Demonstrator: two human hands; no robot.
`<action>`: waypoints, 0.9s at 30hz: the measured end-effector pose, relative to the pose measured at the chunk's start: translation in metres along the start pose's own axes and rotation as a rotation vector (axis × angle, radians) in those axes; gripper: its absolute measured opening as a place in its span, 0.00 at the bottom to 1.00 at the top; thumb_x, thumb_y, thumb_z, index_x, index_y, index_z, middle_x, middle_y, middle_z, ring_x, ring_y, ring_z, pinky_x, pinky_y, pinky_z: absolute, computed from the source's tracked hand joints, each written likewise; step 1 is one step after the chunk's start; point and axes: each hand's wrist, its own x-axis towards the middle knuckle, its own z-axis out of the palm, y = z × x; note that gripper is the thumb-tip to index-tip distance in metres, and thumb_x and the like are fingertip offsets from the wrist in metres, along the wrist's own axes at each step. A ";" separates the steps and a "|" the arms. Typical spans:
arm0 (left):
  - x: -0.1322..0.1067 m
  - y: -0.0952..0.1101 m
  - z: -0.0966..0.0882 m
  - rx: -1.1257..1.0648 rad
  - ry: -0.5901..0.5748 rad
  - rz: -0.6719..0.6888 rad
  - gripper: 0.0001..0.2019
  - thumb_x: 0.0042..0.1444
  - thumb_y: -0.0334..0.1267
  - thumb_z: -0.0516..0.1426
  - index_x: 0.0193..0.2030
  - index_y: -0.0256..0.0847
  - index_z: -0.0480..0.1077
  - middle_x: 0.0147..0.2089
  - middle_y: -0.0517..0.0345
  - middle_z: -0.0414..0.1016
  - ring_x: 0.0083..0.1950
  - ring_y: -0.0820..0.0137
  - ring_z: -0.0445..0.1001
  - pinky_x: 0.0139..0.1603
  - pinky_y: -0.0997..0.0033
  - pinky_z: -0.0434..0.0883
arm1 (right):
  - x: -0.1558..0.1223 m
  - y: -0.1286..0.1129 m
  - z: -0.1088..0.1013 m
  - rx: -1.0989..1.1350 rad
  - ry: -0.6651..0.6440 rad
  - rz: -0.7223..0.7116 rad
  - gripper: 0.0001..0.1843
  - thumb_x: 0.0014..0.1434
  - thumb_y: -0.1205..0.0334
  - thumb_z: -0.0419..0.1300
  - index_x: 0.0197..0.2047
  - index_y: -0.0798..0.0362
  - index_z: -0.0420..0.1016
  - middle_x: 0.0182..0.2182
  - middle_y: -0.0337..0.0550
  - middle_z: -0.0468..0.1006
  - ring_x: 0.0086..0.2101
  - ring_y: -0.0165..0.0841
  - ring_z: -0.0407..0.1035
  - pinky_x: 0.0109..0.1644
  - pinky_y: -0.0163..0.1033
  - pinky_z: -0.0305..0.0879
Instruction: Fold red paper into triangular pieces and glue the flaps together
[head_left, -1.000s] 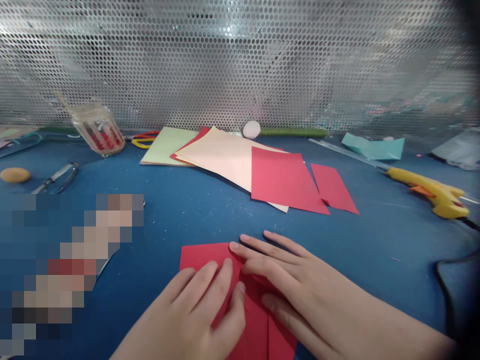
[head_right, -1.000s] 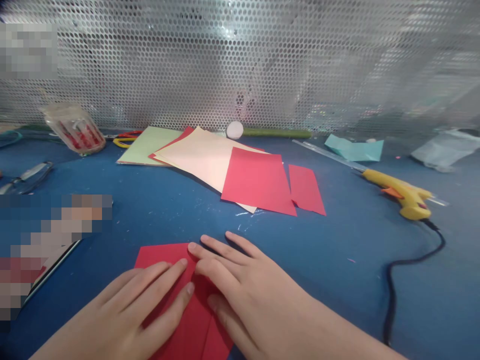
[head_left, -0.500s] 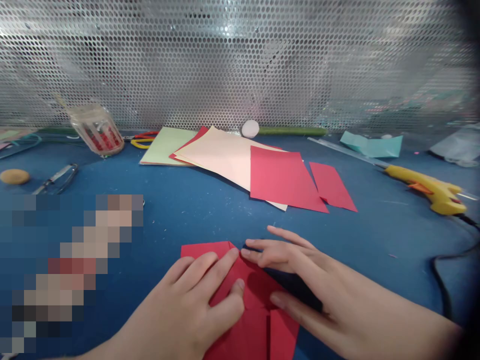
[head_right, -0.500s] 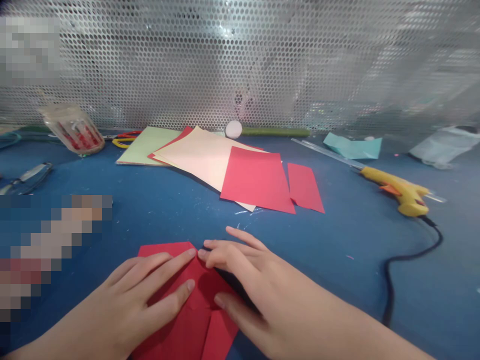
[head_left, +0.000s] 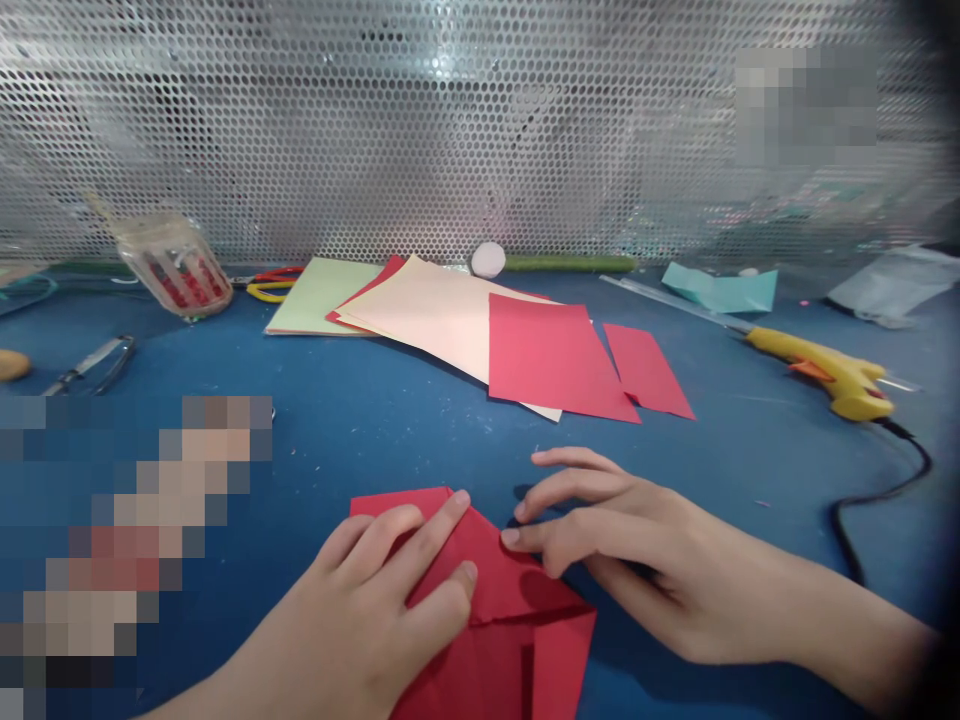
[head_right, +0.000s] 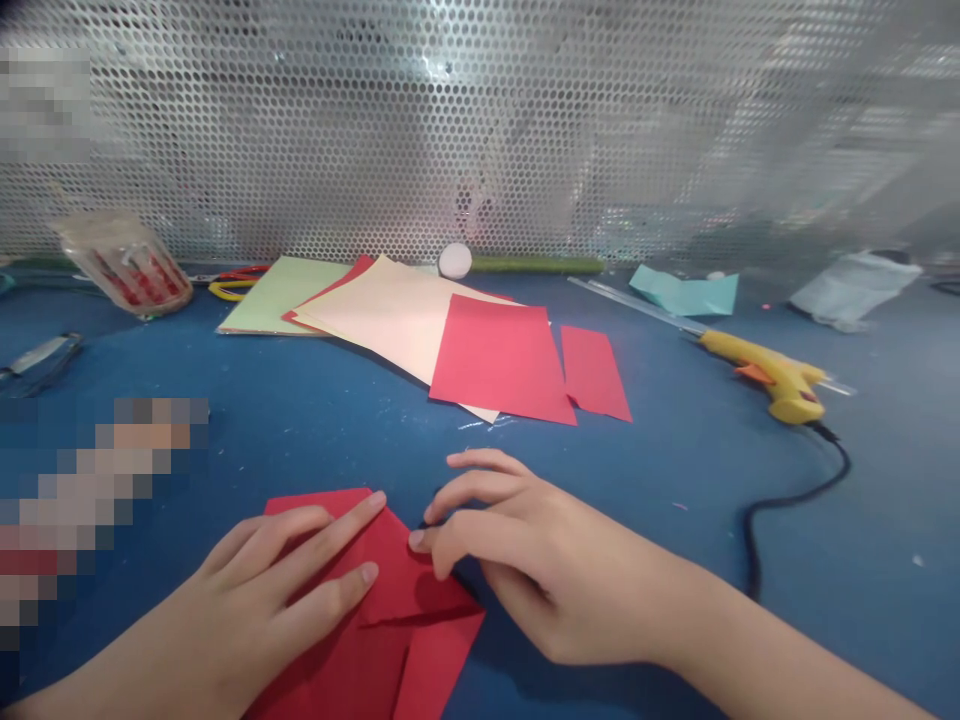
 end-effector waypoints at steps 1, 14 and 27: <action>0.000 0.000 0.000 0.007 0.007 0.002 0.19 0.64 0.53 0.62 0.59 0.54 0.76 0.74 0.52 0.66 0.61 0.57 0.73 0.57 0.57 0.73 | 0.000 0.000 0.000 0.002 0.002 -0.010 0.23 0.58 0.83 0.49 0.46 0.44 0.67 0.41 0.34 0.87 0.48 0.28 0.80 0.68 0.45 0.63; 0.000 -0.001 0.001 0.008 0.019 0.006 0.19 0.61 0.49 0.64 0.57 0.53 0.76 0.75 0.53 0.64 0.60 0.58 0.74 0.56 0.58 0.74 | 0.004 -0.003 -0.007 0.186 0.026 -0.028 0.19 0.55 0.82 0.52 0.38 0.47 0.71 0.28 0.33 0.82 0.32 0.26 0.77 0.54 0.39 0.70; -0.001 0.001 0.000 0.038 0.030 0.003 0.19 0.61 0.51 0.64 0.57 0.51 0.76 0.76 0.52 0.63 0.61 0.57 0.72 0.57 0.57 0.72 | 0.000 0.001 0.002 0.393 0.057 0.152 0.20 0.57 0.80 0.51 0.42 0.48 0.75 0.26 0.34 0.85 0.27 0.30 0.74 0.49 0.44 0.70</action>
